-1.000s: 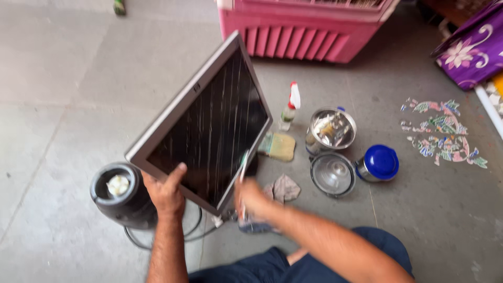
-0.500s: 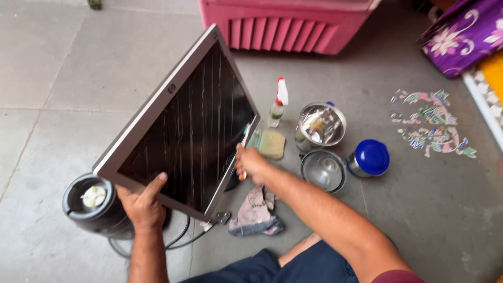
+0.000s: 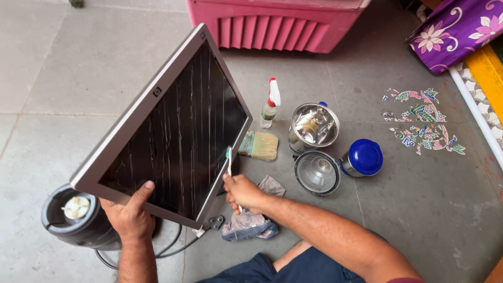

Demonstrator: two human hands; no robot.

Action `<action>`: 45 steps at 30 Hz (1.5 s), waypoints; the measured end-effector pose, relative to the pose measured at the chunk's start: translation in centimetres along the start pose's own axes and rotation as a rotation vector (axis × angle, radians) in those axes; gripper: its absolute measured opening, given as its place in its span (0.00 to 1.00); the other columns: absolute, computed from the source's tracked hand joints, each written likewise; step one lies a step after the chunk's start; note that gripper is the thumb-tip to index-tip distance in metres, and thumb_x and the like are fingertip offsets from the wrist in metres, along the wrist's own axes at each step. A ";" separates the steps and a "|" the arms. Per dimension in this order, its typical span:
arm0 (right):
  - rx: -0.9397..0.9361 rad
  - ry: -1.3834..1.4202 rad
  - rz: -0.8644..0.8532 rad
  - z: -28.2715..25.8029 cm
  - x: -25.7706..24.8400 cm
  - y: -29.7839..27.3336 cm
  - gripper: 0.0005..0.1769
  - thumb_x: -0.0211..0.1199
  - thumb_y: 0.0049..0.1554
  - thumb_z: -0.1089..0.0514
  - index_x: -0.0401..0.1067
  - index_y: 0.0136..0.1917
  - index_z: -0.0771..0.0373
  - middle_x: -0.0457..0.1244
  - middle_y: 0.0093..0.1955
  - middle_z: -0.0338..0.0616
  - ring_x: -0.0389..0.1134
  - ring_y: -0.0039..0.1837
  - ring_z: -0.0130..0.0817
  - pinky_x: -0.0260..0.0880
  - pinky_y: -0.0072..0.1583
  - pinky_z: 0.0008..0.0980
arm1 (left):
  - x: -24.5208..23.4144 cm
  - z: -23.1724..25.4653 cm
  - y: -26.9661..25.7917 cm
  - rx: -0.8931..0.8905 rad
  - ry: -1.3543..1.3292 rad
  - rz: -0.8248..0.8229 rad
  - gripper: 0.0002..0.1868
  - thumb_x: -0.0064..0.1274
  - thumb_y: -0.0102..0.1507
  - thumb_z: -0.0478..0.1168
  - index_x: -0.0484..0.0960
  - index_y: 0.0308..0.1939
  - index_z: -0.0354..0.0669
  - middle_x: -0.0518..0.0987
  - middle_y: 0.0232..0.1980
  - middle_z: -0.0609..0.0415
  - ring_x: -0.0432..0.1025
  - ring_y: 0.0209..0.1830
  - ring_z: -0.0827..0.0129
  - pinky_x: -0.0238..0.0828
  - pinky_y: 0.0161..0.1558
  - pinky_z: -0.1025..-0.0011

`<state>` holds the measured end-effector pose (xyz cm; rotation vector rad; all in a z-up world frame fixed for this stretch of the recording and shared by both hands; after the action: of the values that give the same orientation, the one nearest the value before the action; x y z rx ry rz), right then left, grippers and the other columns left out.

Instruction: The person scrubs the screen of a silver HP monitor with a toothbrush and a white paste, then wipes the surface with a cloth. The person sits on the floor while performing the cleaning task.

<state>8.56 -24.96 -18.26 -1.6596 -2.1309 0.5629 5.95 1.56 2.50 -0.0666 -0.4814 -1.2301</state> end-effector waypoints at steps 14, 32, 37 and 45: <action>-0.006 -0.101 0.289 -1.0 -7.1 6.9 0.21 0.48 0.67 0.44 0.70 0.45 0.61 0.60 0.26 0.42 0.62 0.26 0.38 0.62 0.27 0.42 | -0.7 -0.8 -0.2 0.044 0.014 -0.026 0.33 0.63 0.57 0.23 0.70 0.65 0.34 0.75 0.62 0.49 0.70 0.62 0.63 0.67 0.73 0.67; -0.286 -0.753 0.714 -11.0 -8.6 1.7 0.25 0.42 0.66 0.40 0.75 0.54 0.56 0.69 0.49 0.58 0.68 0.54 0.65 0.65 0.54 0.61 | 0.4 0.5 0.5 0.036 -0.015 -0.012 0.36 0.60 0.55 0.23 0.70 0.68 0.35 0.75 0.65 0.50 0.70 0.66 0.63 0.66 0.71 0.66; -0.111 -0.763 0.650 -8.4 -10.2 1.6 0.29 0.42 0.65 0.38 0.76 0.51 0.58 0.69 0.47 0.57 0.69 0.54 0.63 0.67 0.55 0.59 | -0.2 -0.5 -0.1 0.023 0.065 -0.020 0.30 0.61 0.58 0.20 0.72 0.64 0.32 0.75 0.61 0.48 0.70 0.58 0.64 0.68 0.70 0.65; -0.151 -0.535 0.565 -7.1 -10.2 3.6 0.30 0.48 0.65 0.38 0.76 0.42 0.64 0.69 0.37 0.57 0.72 0.42 0.51 0.69 0.47 0.50 | 0.3 0.1 0.3 0.013 0.034 -0.010 0.36 0.62 0.53 0.21 0.70 0.65 0.37 0.74 0.63 0.50 0.70 0.63 0.63 0.69 0.67 0.67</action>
<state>17.58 -33.54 -14.64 -2.4382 -2.0492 1.1421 6.24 1.43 2.75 -0.0316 -0.4605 -1.2360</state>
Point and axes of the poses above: each hand's wrist, its own y-axis towards the middle knuckle, its own x-axis out of the palm, z = x × y, the point moved 6 cm from there along y, towards the middle knuckle
